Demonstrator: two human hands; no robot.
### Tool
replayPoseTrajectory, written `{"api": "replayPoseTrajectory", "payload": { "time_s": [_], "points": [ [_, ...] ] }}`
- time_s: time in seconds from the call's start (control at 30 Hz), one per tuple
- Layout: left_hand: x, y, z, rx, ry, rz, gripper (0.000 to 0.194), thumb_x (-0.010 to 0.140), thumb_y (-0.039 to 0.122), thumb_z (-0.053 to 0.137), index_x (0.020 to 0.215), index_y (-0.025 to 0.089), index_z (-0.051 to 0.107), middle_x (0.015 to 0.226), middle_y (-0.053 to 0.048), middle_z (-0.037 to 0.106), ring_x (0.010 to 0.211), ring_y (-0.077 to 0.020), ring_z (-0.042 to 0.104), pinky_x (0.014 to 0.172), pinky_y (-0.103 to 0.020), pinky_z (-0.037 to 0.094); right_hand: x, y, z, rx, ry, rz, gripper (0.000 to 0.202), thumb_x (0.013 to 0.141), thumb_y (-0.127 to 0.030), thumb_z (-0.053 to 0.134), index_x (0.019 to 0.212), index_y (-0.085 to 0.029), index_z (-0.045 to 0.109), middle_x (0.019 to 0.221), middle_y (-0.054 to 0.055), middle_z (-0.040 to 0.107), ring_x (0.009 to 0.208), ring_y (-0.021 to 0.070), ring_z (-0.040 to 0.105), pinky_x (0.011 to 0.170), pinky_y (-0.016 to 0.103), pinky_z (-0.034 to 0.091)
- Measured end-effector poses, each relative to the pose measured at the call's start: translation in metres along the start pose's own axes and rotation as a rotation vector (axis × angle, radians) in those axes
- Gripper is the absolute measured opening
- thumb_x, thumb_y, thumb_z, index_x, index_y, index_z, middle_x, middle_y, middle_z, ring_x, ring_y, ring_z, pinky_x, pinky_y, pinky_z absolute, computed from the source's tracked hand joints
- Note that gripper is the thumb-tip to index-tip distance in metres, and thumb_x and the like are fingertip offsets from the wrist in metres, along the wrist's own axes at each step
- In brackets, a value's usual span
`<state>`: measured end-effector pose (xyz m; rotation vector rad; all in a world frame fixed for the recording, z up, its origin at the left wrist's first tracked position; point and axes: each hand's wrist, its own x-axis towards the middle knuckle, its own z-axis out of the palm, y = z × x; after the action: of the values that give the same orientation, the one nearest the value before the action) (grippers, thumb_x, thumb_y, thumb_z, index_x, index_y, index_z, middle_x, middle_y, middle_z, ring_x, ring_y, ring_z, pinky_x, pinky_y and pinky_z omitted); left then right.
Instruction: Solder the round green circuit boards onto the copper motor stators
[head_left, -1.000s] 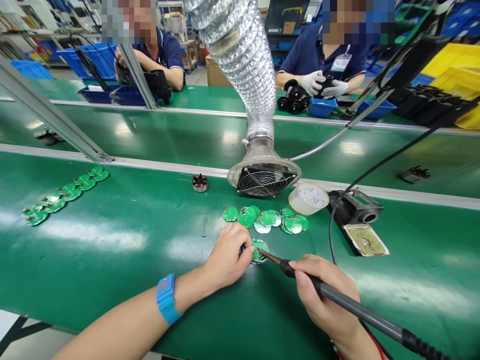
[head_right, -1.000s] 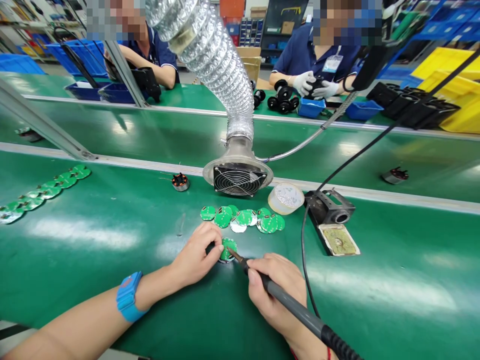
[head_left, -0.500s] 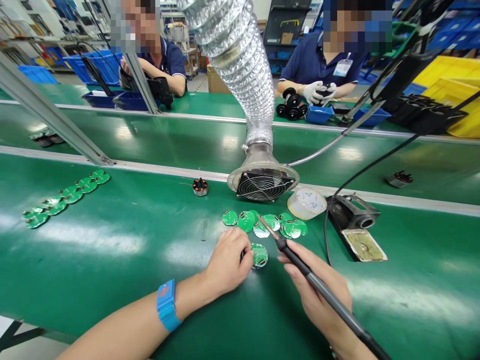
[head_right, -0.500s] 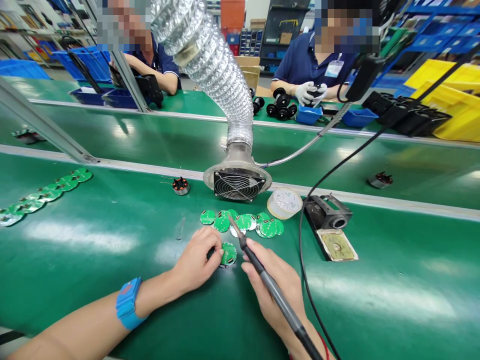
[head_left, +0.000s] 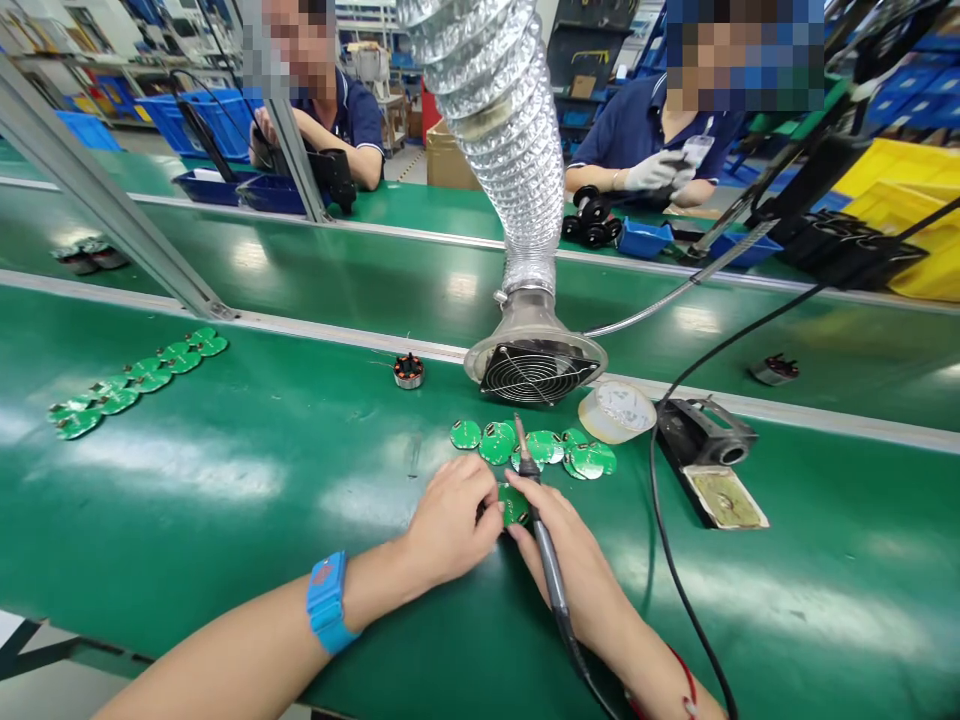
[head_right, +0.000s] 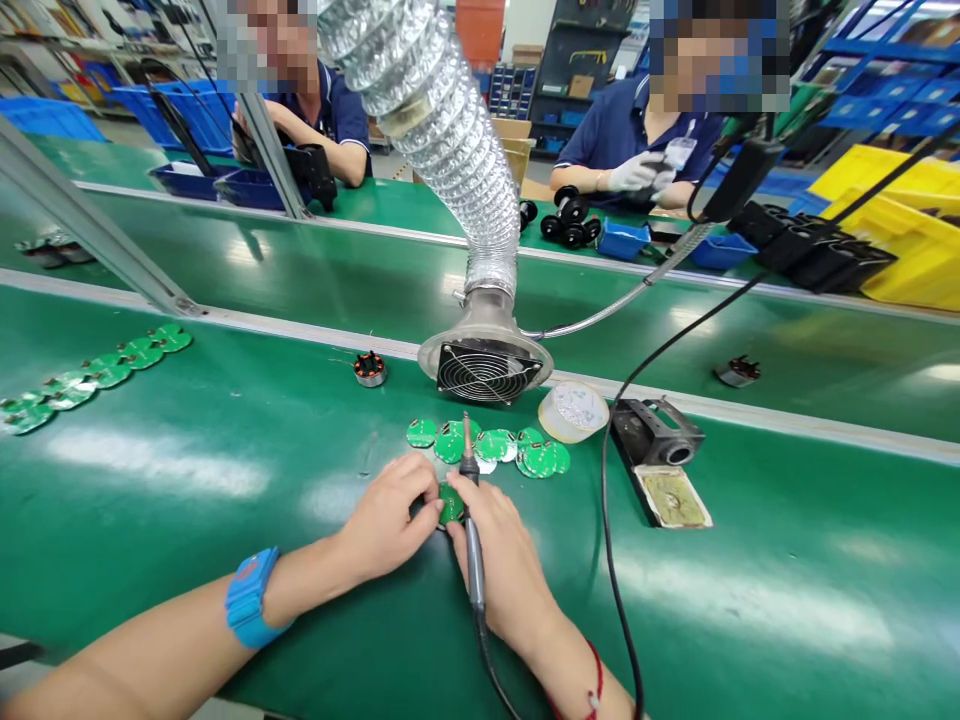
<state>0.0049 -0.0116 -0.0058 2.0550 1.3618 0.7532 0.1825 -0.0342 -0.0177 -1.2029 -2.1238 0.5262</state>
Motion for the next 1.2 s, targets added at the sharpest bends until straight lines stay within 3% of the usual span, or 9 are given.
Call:
{"api": "replayPoseTrajectory", "payload": {
  "time_s": [0.1, 0.17, 0.3, 0.37, 0.5, 0.6, 0.73, 0.93, 1.2],
  "points": [
    [0.001, 0.0, -0.011, -0.064, -0.051, -0.103, 0.009, 0.088, 0.021, 0.044, 0.08, 0.021, 0.047, 0.081, -0.001, 0.056, 0.076, -0.0177, 0.055, 0.071, -0.031, 0.043, 0.002, 0.004, -0.003, 0.052, -0.009, 0.017, 0.051, 0.093, -0.017, 0.05, 0.143, -0.028, 0.044, 0.135, 0.008, 0.064, 0.12, 0.0231, 0.064, 0.099, 0.041, 0.056],
    [0.004, 0.0, -0.019, -0.063, -0.128, -0.179, 0.004, 0.089, 0.023, 0.047, 0.087, 0.021, 0.05, 0.083, 0.0, 0.058, 0.076, -0.0175, 0.056, 0.071, -0.03, 0.043, 0.003, 0.006, -0.008, 0.072, 0.051, 0.059, 0.047, 0.095, -0.021, 0.05, 0.141, -0.028, 0.046, 0.136, 0.008, 0.064, 0.123, 0.0234, 0.063, 0.101, 0.041, 0.055],
    [0.01, 0.001, -0.032, 0.058, -0.32, -0.224, 0.009, 0.089, 0.023, 0.051, 0.08, 0.021, 0.052, 0.077, 0.001, 0.059, 0.071, -0.0179, 0.056, 0.064, -0.029, 0.039, 0.0, 0.005, -0.024, 0.09, 0.207, 0.135, 0.039, 0.099, -0.028, 0.048, 0.138, -0.025, 0.05, 0.112, 0.008, 0.077, 0.11, 0.0242, 0.071, 0.094, 0.041, 0.058],
    [0.011, 0.0, -0.036, 0.116, -0.347, -0.205, 0.013, 0.088, 0.018, 0.051, 0.076, 0.021, 0.053, 0.074, 0.001, 0.06, 0.071, -0.018, 0.056, 0.063, -0.029, 0.038, -0.004, 0.003, -0.033, 0.096, 0.268, 0.122, 0.036, 0.099, -0.03, 0.05, 0.134, -0.024, 0.054, 0.1, 0.007, 0.079, 0.096, 0.0241, 0.075, 0.083, 0.04, 0.062],
    [0.012, -0.004, -0.037, 0.133, -0.302, -0.141, 0.015, 0.085, 0.01, 0.052, 0.074, 0.02, 0.053, 0.076, 0.001, 0.061, 0.071, -0.0167, 0.056, 0.063, -0.027, 0.038, -0.014, -0.003, -0.047, 0.091, 0.381, 0.014, 0.025, 0.099, -0.034, 0.051, 0.116, -0.024, 0.066, 0.081, 0.004, 0.075, 0.066, 0.0197, 0.073, 0.062, 0.033, 0.06],
    [0.011, -0.007, -0.033, 0.128, -0.266, -0.077, 0.015, 0.086, 0.012, 0.053, 0.073, 0.02, 0.053, 0.073, 0.001, 0.06, 0.07, -0.0161, 0.055, 0.063, -0.026, 0.039, -0.017, -0.012, -0.053, 0.045, 0.363, -0.096, 0.023, 0.1, -0.036, 0.047, 0.102, -0.024, 0.067, 0.064, 0.0, 0.068, 0.051, 0.0165, 0.064, 0.053, 0.03, 0.055],
    [0.009, -0.01, -0.03, 0.145, -0.179, 0.037, 0.015, 0.088, 0.014, 0.055, 0.075, 0.02, 0.055, 0.072, 0.002, 0.059, 0.07, -0.0161, 0.056, 0.066, -0.027, 0.042, -0.01, -0.026, -0.056, -0.043, 0.247, -0.227, 0.02, 0.1, -0.031, 0.044, 0.097, -0.022, 0.062, 0.06, -0.001, 0.064, 0.048, 0.0153, 0.061, 0.049, 0.028, 0.052],
    [0.007, -0.015, -0.025, 0.205, -0.097, 0.22, 0.016, 0.094, 0.019, 0.053, 0.079, 0.02, 0.057, 0.076, 0.0, 0.064, 0.072, -0.0167, 0.059, 0.07, -0.028, 0.045, -0.002, -0.033, -0.05, -0.163, 0.229, -0.265, 0.019, 0.102, -0.028, 0.041, 0.097, -0.02, 0.059, 0.059, -0.001, 0.065, 0.047, 0.0141, 0.061, 0.049, 0.026, 0.05],
    [0.002, -0.01, -0.025, 0.309, -0.186, 0.347, 0.021, 0.099, 0.026, 0.047, 0.08, 0.019, 0.056, 0.075, -0.001, 0.064, 0.071, -0.0173, 0.06, 0.067, -0.03, 0.041, -0.006, -0.035, -0.048, -0.222, 0.195, -0.269, 0.017, 0.1, -0.027, 0.043, 0.098, -0.022, 0.059, 0.056, -0.002, 0.062, 0.042, 0.0144, 0.059, 0.044, 0.026, 0.05]
  ]
}}
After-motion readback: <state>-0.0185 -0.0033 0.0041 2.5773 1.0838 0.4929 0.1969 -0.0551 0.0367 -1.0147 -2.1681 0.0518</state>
